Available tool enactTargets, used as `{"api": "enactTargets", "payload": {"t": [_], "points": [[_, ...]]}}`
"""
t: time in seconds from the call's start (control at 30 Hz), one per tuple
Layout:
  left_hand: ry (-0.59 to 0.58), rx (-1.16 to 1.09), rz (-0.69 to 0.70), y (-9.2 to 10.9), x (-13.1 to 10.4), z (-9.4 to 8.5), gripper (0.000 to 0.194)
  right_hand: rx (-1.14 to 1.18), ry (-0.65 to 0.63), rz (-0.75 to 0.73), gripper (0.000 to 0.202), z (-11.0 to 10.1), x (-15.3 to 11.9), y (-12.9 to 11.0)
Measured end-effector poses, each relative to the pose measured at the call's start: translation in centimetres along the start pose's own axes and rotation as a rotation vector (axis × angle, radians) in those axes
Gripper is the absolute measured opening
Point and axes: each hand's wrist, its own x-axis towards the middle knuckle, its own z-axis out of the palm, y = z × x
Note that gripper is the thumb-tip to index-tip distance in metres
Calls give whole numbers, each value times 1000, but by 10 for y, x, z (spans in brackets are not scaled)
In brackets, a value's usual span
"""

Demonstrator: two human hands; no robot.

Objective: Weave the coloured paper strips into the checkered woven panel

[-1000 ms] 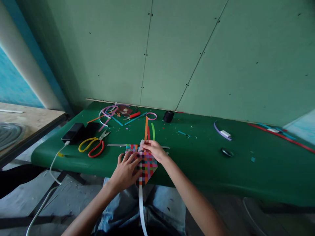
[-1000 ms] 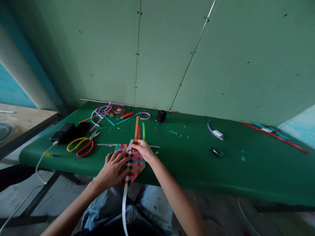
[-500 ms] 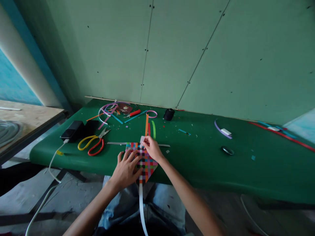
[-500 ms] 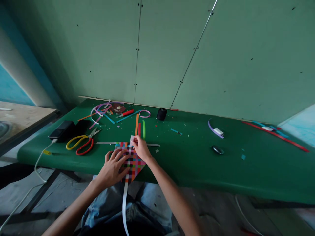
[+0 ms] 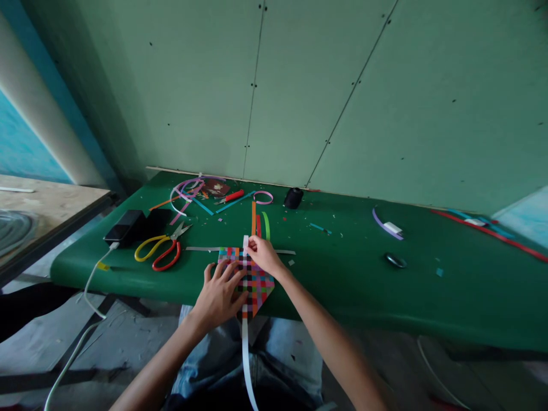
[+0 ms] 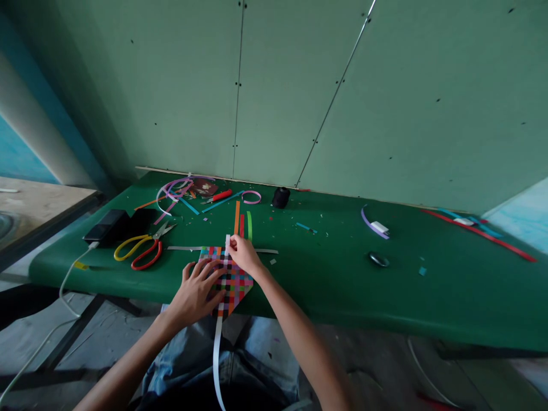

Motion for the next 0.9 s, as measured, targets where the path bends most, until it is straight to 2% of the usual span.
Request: {"api": "enactTargets", "payload": {"t": [0.27, 0.47, 0.67, 0.9], "points": [[10, 1, 0, 1, -1, -1, 45, 0, 6, 82, 9, 1, -1, -6], [24, 4, 4, 0, -1, 1, 45, 9, -92, 171, 8, -6, 3, -16], [12, 3, 13, 1, -1, 0, 46, -188, -73, 129, 11, -11, 0, -21], [14, -5, 3, 1, -1, 1, 45, -353, -147, 156, 16, -10, 2, -29]]}}
